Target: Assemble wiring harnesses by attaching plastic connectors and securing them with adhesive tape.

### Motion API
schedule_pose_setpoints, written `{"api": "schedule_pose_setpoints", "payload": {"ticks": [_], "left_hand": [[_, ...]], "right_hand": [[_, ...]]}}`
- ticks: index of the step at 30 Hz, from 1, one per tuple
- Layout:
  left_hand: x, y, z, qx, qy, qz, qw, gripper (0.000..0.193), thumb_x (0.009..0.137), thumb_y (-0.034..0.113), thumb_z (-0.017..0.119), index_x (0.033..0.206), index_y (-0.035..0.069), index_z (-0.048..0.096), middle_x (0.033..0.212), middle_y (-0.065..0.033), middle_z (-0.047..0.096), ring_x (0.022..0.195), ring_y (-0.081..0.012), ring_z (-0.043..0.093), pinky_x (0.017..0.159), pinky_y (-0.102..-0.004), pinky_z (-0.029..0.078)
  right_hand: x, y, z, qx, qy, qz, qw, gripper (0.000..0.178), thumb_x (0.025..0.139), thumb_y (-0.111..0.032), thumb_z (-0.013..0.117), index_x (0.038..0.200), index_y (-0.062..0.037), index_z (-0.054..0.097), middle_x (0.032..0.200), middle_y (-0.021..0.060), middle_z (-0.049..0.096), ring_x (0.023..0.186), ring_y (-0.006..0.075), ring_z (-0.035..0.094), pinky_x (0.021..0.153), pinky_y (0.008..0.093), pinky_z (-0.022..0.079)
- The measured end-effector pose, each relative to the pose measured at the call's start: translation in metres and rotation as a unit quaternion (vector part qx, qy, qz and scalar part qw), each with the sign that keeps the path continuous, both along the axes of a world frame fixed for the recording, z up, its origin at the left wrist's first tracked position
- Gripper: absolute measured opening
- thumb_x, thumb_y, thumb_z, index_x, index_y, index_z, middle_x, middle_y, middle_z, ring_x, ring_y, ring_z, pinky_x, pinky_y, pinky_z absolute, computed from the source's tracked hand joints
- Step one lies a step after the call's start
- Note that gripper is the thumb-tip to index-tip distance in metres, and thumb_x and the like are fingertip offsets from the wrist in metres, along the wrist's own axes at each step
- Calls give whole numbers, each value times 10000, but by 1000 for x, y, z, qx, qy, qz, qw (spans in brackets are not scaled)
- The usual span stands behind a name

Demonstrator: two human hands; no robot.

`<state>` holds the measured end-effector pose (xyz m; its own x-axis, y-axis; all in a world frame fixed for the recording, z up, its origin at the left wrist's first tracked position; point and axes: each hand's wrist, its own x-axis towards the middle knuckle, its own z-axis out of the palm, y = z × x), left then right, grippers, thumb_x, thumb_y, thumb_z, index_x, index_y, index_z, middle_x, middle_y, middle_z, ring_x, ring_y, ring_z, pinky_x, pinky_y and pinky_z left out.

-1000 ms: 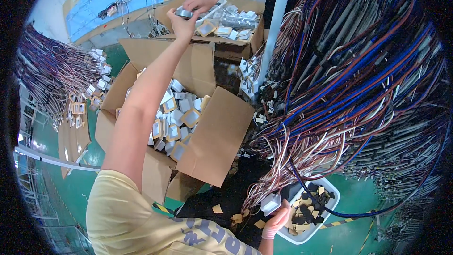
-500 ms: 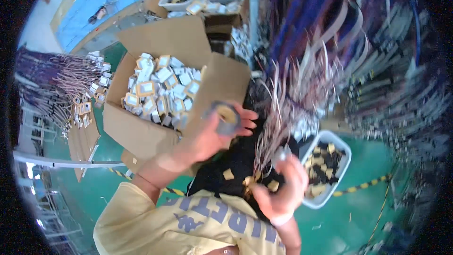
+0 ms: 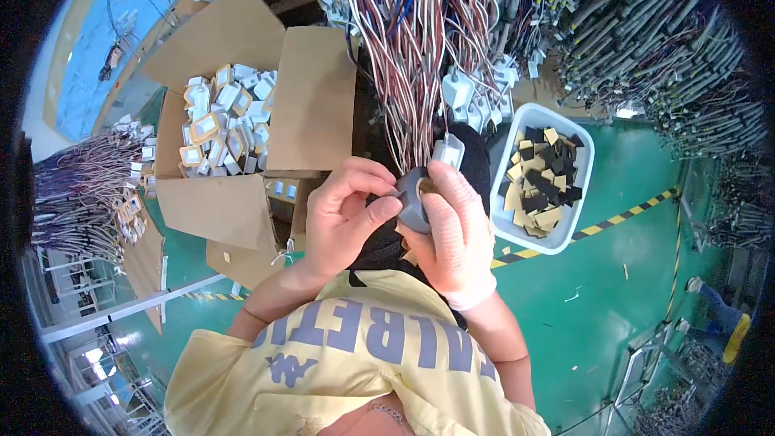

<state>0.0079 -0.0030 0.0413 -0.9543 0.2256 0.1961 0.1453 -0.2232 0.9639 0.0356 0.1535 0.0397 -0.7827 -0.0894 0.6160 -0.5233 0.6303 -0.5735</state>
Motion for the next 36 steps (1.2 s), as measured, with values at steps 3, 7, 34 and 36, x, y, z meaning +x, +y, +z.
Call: {"api": "schedule_pose_setpoints", "payload": {"ticks": [3, 7, 34, 36], "left_hand": [[1, 2, 5, -29, -19, 8, 999, 117, 822, -13, 682, 908, -24, 603, 968, -84, 567, 886, -139, 553, 785, -262, 441], [8, 4, -3, -137, 30, 6, 990, 102, 796, -42, 692, 859, -27, 614, 963, -96, 579, 859, -143, 556, 758, -249, 440], [-49, 77, -113, -552, 166, 126, 808, 760, 748, 253, 748, 1272, -134, 356, 1137, -266, 534, 1036, -380, 543, 919, -404, 440], [-50, 67, -127, -528, 154, 74, 832, 711, 750, 199, 735, 1272, -114, 368, 1129, -251, 544, 982, -369, 559, 888, -405, 455]], "right_hand": [[6, 8, -3, -70, -101, 45, 991, 591, 619, -84, 817, 1106, 48, 510, 1214, 268, 525, 1038, 402, 573, 904, 426, 473], [3, 11, 0, -233, -249, 112, 933, 805, 700, -215, 783, 1342, 15, 356, 1190, 213, 520, 1054, 339, 574, 894, 380, 459], [-49, 76, -80, -405, -323, -80, 852, 161, 939, -106, 491, 942, -3, 616, 936, 38, 610, 825, 97, 569, 731, 260, 494], [-55, 76, -89, -464, -336, -21, 819, 147, 934, -98, 507, 960, -6, 619, 928, 39, 619, 843, 101, 579, 727, 257, 506]]}}
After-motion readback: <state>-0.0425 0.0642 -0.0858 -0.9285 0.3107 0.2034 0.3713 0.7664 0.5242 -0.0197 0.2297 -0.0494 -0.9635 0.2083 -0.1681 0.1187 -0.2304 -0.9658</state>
